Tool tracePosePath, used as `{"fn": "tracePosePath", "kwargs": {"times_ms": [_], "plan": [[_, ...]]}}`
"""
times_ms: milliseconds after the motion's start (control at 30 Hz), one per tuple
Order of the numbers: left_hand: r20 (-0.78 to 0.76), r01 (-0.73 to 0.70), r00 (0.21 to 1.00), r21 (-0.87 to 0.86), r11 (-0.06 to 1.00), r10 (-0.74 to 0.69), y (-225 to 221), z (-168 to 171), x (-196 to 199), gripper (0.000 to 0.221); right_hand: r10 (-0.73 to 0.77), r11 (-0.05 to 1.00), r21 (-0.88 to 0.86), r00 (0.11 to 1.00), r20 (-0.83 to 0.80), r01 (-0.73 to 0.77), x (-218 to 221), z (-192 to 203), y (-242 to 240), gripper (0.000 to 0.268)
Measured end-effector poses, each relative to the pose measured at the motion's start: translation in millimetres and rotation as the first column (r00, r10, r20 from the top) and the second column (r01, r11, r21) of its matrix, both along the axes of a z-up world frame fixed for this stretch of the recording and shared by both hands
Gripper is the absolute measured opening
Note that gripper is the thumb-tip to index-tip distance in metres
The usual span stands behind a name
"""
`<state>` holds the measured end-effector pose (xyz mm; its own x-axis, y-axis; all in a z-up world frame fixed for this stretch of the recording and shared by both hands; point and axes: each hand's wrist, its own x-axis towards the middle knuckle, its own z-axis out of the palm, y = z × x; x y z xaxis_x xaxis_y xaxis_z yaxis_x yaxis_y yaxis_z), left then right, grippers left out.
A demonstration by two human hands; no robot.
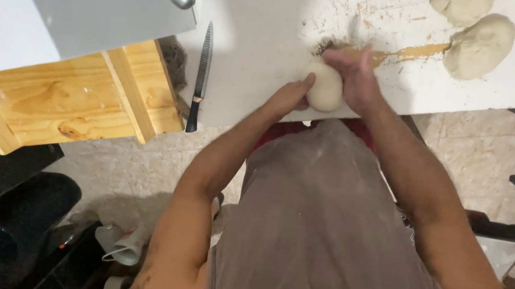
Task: Shaping portions of bread dough into uniform balls on a floured surface.
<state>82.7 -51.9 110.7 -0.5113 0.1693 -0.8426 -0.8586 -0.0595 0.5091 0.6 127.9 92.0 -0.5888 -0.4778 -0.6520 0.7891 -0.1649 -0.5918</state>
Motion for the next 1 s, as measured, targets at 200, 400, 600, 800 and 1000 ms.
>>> {"fn": "tracePosePath", "kwargs": {"times_ms": [200,400,600,800,1000], "plan": [[0.003,-0.253,0.967,0.121,0.960,0.255,-43.1,21.6,-4.4,0.096,0.013,0.975,0.222,0.998,0.064,-0.027,11.4,29.5,54.1,0.088],[0.104,0.057,0.992,0.129,0.990,-0.071,-24.4,-9.0,-6.6,0.106,-0.035,0.985,0.173,0.999,0.027,0.030,-3.8,19.1,14.8,0.095],[-0.060,-0.194,0.978,0.065,0.979,0.198,-6.6,8.7,-11.9,0.074,0.220,0.923,0.348,0.966,-0.132,-0.163,36.2,35.1,2.9,0.084],[-0.051,0.019,0.998,-0.044,0.999,-0.021,-48.7,-22.1,-3.1,0.077,0.004,0.947,0.318,0.986,-0.169,0.051,3.8,30.2,28.3,0.090],[-0.177,-0.021,0.984,0.090,0.996,0.036,-12.8,17.5,-21.1,0.080,0.102,0.972,0.228,0.979,-0.174,-0.061,21.8,50.3,-23.9,0.082]]}}
